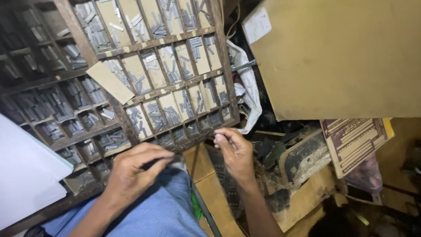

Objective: Selecting and organizing individual metal type characters from a wooden type case for letterpress printing.

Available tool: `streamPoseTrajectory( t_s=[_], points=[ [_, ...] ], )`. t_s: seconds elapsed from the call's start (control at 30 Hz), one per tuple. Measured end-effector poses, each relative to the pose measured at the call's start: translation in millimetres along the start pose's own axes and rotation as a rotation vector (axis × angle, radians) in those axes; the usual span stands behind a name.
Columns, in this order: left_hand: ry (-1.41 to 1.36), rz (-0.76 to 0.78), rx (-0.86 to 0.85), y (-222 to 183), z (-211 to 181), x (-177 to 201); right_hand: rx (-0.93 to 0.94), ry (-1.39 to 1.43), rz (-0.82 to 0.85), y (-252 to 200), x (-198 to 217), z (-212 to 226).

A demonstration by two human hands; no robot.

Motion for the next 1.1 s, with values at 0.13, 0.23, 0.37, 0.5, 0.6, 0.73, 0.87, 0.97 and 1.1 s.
streamPoseTrajectory(
  t_s=[0.13, 0.23, 0.37, 0.5, 0.6, 0.73, 0.87, 0.97, 1.1],
  points=[
    [0.045, 0.011, -0.202, 1, -26, -6, -0.122, 0.087, -0.066, -12, -8, 12],
    [0.046, 0.004, -0.317, 0, -43, -5, -0.175, 0.151, -0.080, -17, -17, 13],
    [0.094, 0.006, -0.379, -1, -58, -2, -0.254, 0.301, -0.149, -24, -28, 10],
    [0.131, -0.054, -0.446, -3, -58, -3, -0.262, 0.339, -0.146, -29, -35, 11],
    [0.113, -0.064, -0.448, -2, -61, -2, -0.244, 0.365, -0.095, -30, -40, 12],
    [0.073, -0.091, -0.452, -3, -54, -2, -0.219, 0.350, -0.062, -28, -44, 22],
    [0.011, -0.052, -0.429, -7, -48, -4, -0.248, 0.365, -0.093, -35, -47, 19],
    [0.007, -0.017, -0.394, -9, -44, -8, -0.320, 0.483, -0.134, -50, -52, -10],
    [-0.081, -0.030, -0.441, -13, -36, -12, -0.509, 0.706, -0.135, -58, -62, -26]
  ],
)
Point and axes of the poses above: each hand's wrist, its own y-axis towards the middle knuckle, its own x-axis out of the back of the hand, z = x × y, the point moved 7 cm from there along y, towards the middle knuckle, and after that the axes turned 13 degrees about x, right-handed, at the moved point
